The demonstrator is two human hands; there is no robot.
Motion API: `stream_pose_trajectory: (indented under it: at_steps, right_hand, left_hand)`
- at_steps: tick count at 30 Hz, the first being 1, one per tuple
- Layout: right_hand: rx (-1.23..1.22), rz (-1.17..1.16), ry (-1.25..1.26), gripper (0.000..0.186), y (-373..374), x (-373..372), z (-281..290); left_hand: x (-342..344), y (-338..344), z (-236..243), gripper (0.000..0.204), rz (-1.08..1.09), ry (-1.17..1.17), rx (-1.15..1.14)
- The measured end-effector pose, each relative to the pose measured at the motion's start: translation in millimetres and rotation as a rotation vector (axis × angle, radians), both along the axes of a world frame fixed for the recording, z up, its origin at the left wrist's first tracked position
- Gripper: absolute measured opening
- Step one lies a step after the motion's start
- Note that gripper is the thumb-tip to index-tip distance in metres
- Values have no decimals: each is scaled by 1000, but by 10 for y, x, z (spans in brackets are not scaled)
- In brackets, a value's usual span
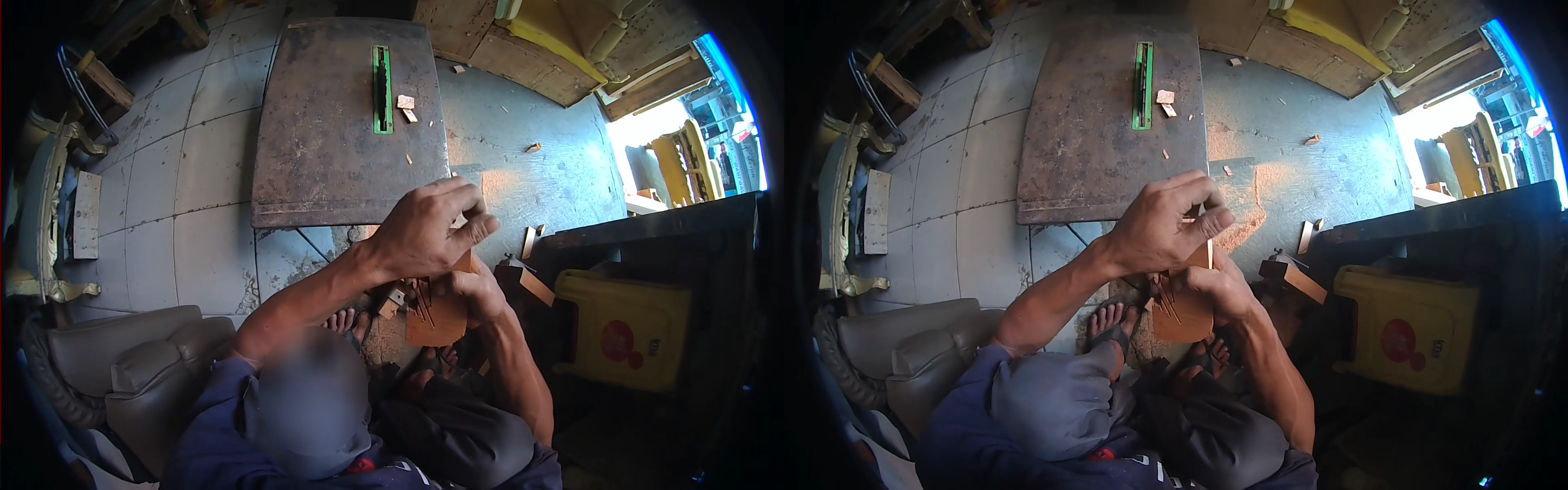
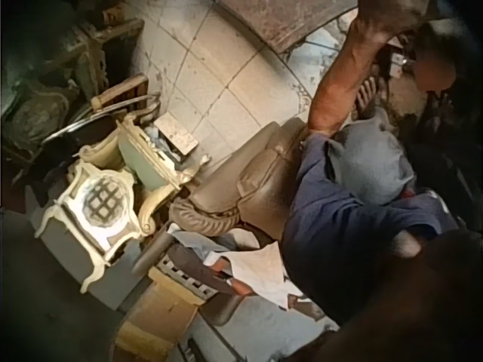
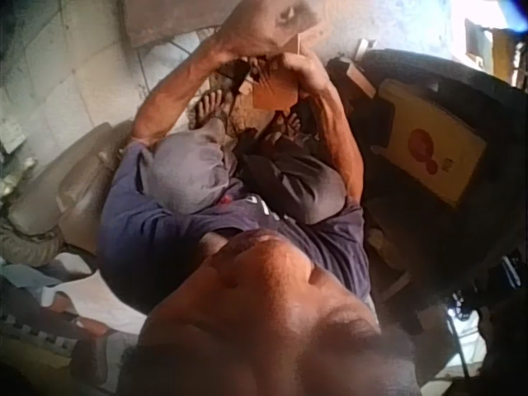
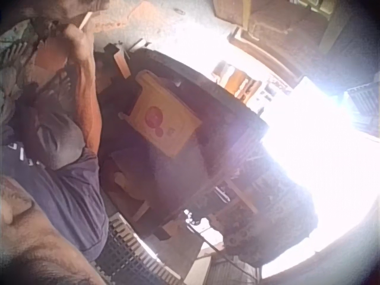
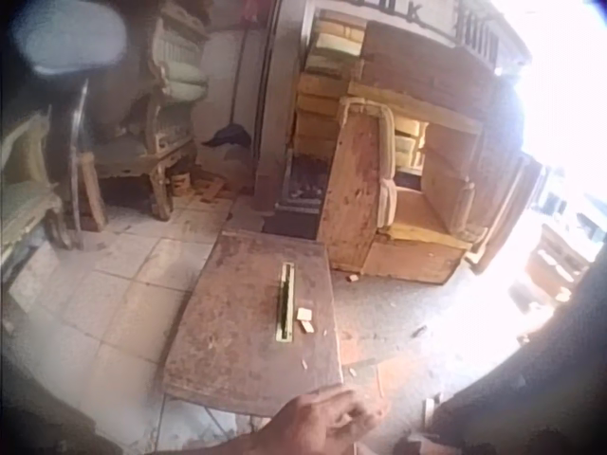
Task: The person shapes wood components by using a table saw to make multiple notch cuts and then refine the edges with a hand saw and a manual file.
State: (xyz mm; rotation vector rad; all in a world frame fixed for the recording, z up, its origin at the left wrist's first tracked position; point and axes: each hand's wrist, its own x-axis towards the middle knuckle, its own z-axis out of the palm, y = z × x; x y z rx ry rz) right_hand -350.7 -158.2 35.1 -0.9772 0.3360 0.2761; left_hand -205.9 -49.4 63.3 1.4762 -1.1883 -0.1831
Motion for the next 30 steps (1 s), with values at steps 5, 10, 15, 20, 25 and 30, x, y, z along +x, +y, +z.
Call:
stream_pose_trajectory:
  at_steps: [5,10,15,20,25,30]
  right_hand:
    - [62,-169,-45,48,65,84,91]
    - [38,-245,-72,47,20,72,56]
    - [-16,-280,-64,45,44,74,60]
    - [-50,-313,-100,44,24,26,29]
    - [-7,-347,-97,44,69,40,154]
    - [67,-411,-128,37,72,34,160]
  left_hand:
    - [31,332,-197,31,226,321,53]
    - [-39,512,-381,31,212,458,186]
    - [-47,528,-392,33,179,434,237]
    - [-90,536,-416,33,149,389,363]
    - [-119,536,-407,33,121,406,379]
    - [-136,529,-397,33,111,411,373]
